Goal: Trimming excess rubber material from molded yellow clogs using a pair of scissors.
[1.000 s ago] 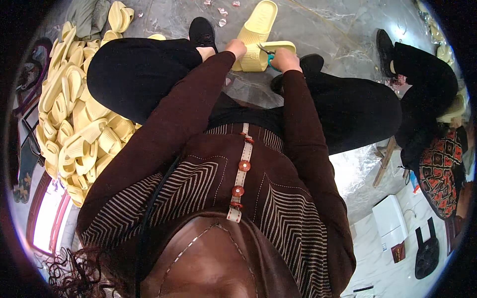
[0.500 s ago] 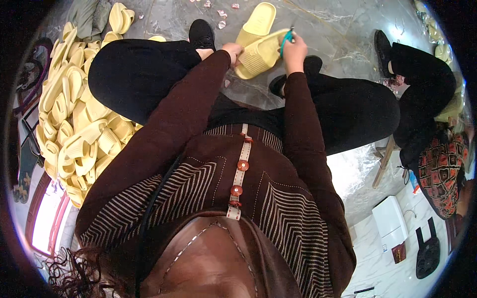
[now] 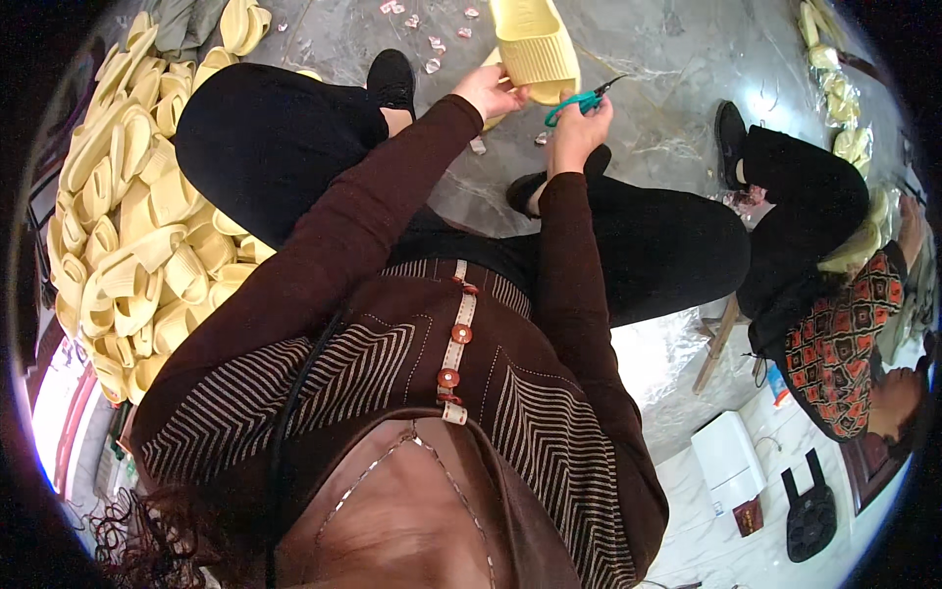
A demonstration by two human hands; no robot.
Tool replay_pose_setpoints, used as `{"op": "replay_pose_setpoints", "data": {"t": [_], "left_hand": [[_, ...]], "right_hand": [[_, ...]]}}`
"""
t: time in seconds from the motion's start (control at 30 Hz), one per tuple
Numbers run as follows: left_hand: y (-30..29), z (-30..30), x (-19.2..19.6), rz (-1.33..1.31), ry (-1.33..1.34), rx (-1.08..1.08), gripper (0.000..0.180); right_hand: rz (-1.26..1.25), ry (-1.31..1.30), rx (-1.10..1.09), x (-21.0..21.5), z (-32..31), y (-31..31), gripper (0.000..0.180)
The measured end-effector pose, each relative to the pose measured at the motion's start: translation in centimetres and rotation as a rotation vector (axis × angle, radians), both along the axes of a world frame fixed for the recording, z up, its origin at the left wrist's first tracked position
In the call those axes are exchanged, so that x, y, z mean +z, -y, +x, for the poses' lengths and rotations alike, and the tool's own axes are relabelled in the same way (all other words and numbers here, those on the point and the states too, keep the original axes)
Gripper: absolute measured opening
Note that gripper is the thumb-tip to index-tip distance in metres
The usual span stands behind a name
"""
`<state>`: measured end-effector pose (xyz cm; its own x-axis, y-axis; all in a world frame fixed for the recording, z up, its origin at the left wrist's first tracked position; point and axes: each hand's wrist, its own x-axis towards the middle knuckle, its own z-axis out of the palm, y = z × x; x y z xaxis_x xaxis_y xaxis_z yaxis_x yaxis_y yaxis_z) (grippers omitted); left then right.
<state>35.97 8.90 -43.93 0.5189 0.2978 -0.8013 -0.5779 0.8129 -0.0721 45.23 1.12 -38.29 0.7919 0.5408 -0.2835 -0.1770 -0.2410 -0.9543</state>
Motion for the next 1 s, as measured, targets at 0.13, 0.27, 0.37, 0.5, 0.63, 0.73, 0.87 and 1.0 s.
{"op": "replay_pose_setpoints", "data": {"t": [0.13, 0.27, 0.37, 0.5, 0.63, 0.73, 0.87, 1.0], "left_hand": [[1.0, 1.1, -0.3, 0.030, -0.048, -0.112, 0.019], [4.3, -0.8, -3.5, 0.562, -0.428, -0.911, 0.021], [6.3, -3.1, -4.0, 0.447, -0.508, -1.078, 0.028], [5.8, -5.4, -7.1, 0.128, -0.613, -0.561, 0.032], [5.5, -5.1, -7.3, 0.064, -0.535, -0.474, 0.032], [5.4, -4.8, -6.9, 0.058, -0.521, -0.265, 0.029], [3.5, -4.0, -6.3, 0.387, -0.692, -0.196, 0.026], [-0.8, -3.8, -6.0, 0.651, -0.977, 0.021, 0.025]], "right_hand": [[-0.093, 0.023, -0.081, -0.3, 1.1, -0.9, 0.046], [-0.010, 0.256, -0.117, -1.0, 5.2, -2.4, 0.035], [-0.166, 0.678, 0.015, 2.5, 6.8, -3.2, 0.032], [-0.373, 1.012, 0.230, 6.8, 8.5, -5.3, 0.032], [-0.396, 1.026, 0.431, 6.8, 9.9, -6.2, 0.033], [-0.436, 1.006, 0.539, 5.8, 10.1, -6.5, 0.034], [-0.485, 0.997, 0.648, 4.2, 10.9, -6.2, 0.037], [-0.435, 0.819, 0.684, 4.7, 13.7, -6.0, 0.040]]}}
